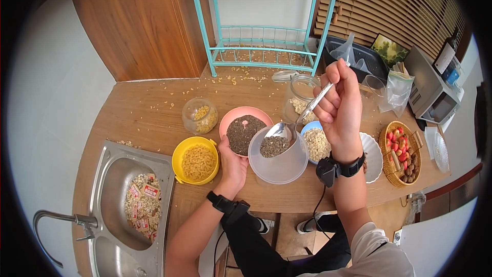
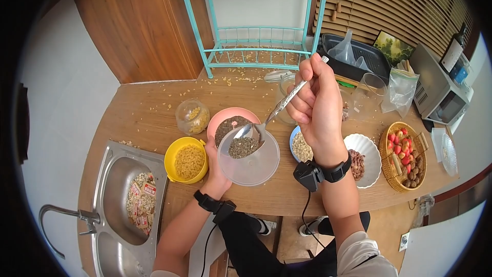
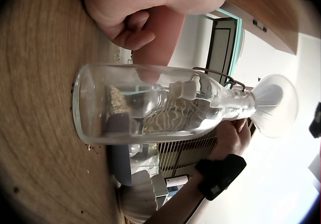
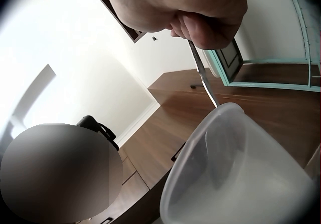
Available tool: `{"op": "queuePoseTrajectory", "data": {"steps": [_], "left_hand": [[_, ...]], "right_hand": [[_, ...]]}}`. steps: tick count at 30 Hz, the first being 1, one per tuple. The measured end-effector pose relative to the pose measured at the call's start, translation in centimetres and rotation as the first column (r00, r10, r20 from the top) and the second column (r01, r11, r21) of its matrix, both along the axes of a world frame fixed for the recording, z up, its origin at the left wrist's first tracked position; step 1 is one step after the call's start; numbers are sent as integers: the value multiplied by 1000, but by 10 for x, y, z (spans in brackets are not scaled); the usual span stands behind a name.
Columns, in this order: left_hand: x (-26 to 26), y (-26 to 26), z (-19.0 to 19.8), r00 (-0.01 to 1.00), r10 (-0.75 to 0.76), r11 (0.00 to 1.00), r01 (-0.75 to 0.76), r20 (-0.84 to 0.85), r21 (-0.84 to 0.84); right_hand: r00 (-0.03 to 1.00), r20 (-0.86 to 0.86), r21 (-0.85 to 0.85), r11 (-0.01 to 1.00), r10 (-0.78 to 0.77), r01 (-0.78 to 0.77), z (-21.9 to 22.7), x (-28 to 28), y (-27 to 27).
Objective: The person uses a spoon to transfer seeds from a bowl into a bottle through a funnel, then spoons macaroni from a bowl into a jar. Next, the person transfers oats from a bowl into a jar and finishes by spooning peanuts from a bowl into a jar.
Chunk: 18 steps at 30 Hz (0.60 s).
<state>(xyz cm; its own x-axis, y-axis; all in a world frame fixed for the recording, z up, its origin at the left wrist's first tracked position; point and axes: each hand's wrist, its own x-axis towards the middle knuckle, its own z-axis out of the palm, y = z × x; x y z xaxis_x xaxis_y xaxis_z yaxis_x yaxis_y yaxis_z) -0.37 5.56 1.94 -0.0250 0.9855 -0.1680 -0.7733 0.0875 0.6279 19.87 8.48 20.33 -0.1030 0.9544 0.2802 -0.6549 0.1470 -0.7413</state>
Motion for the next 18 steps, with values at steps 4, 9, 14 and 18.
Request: {"op": "queuePoseTrajectory", "data": {"steps": [4, 9, 14, 18], "left_hand": [[-3, 2, -7, 1000, -19, 1000, 18, 18, 7], [-1, 4, -6, 1000, -23, 1000, 23, 9, 15], [-2, 5, -10, 999, -25, 1000, 24, 31, 4], [-2, 3, -7, 999, -35, 999, 35, 26, 15]], "right_hand": [[999, 17, 22, 999, -29, 29, 2, 0, -4], [996, 65, 45, 997, -68, 66, 4, -1, -9], [993, 83, 86, 994, -79, 72, 5, -2, -15], [987, 119, 125, 988, -111, 96, 7, -2, -19]]}}
